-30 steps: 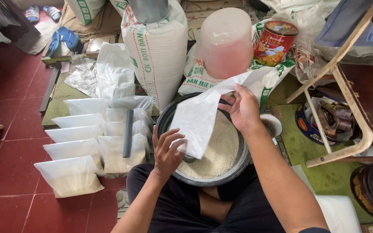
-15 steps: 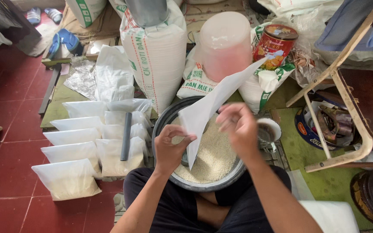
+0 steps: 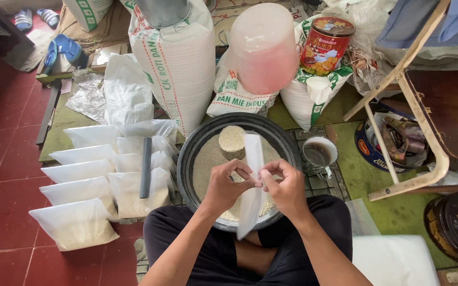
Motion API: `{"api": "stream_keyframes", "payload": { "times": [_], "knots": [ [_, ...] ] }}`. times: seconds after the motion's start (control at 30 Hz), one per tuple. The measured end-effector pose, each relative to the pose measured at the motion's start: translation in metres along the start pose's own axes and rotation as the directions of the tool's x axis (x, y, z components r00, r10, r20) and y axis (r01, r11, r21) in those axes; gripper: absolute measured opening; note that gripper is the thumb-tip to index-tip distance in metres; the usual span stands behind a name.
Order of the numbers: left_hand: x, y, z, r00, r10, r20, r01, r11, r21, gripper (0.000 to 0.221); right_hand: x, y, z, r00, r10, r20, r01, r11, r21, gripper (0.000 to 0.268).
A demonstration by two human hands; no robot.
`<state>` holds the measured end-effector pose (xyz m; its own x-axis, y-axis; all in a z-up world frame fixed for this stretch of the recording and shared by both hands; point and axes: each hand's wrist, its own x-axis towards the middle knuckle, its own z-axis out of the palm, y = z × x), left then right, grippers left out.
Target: The person scoops rice from a large container using a metal cup and transfers it into plastic bags, using a plastic tube to guide the rice into each bag.
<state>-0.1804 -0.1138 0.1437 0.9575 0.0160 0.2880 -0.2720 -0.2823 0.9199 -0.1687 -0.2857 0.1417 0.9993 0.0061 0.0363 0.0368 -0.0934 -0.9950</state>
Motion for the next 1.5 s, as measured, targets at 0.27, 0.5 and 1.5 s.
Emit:
{"api": "stream_keyframes", "payload": {
  "times": [0.27,0.5,1.5],
  "knots": [
    [0.007,0.006,-0.005,0.999,0.03,-0.034,-0.024,0.987,0.157,0.006,-0.016,-0.007,-0.01,0.976,-0.202,-0.081,0.157,0.909,-0.386,0.028],
    [0.019,0.047,-0.033,0.987,-0.163,-0.005,0.157,0.937,0.314,0.015,-0.013,-0.013,-0.005,0.96,-0.281,0.015,0.208,0.672,-0.711,0.022],
    [0.127,-0.228,-0.049,0.92,0.219,-0.326,-0.006,0.838,0.546,0.025,0.234,0.192,0.058,0.719,-0.678,0.149,0.578,0.466,-0.67,0.018]
  ]
}}
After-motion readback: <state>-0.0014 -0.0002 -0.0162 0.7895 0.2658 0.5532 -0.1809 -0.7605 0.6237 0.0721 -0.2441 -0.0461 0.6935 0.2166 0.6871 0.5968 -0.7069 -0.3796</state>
